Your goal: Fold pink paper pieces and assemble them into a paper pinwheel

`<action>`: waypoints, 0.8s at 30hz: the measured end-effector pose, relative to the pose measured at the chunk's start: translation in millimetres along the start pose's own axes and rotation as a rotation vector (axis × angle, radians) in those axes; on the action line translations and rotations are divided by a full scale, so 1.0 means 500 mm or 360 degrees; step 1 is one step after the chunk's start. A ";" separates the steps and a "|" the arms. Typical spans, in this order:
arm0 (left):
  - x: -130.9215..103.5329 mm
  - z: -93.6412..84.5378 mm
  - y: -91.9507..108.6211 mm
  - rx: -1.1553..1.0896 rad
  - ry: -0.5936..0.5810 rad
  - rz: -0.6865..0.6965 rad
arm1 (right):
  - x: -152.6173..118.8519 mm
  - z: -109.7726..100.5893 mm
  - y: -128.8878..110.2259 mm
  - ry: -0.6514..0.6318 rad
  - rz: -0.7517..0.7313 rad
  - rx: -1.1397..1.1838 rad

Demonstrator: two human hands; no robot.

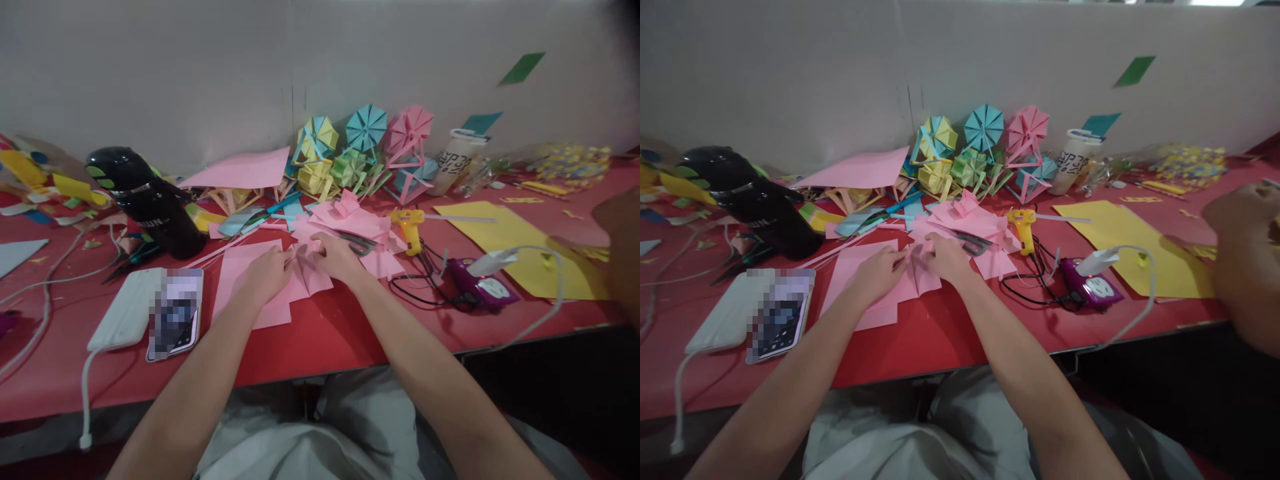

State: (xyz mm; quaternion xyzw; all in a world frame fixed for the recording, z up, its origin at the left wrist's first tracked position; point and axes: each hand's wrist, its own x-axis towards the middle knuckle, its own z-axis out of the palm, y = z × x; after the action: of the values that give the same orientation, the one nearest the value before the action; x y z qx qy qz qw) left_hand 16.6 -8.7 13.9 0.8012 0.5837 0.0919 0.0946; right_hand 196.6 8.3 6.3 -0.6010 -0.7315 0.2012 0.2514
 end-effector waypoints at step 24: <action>0.001 -0.002 -0.005 -0.0092 0.0150 -0.0122 | 0.004 0.007 0.022 0.0061 -0.0118 0.0407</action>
State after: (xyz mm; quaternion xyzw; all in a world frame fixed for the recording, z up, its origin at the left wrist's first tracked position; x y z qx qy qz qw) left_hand 14.1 -7.7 14.4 0.7700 0.6148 0.1427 0.0935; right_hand 203.0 12.4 -2.8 -0.5403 -0.7168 0.2718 0.3471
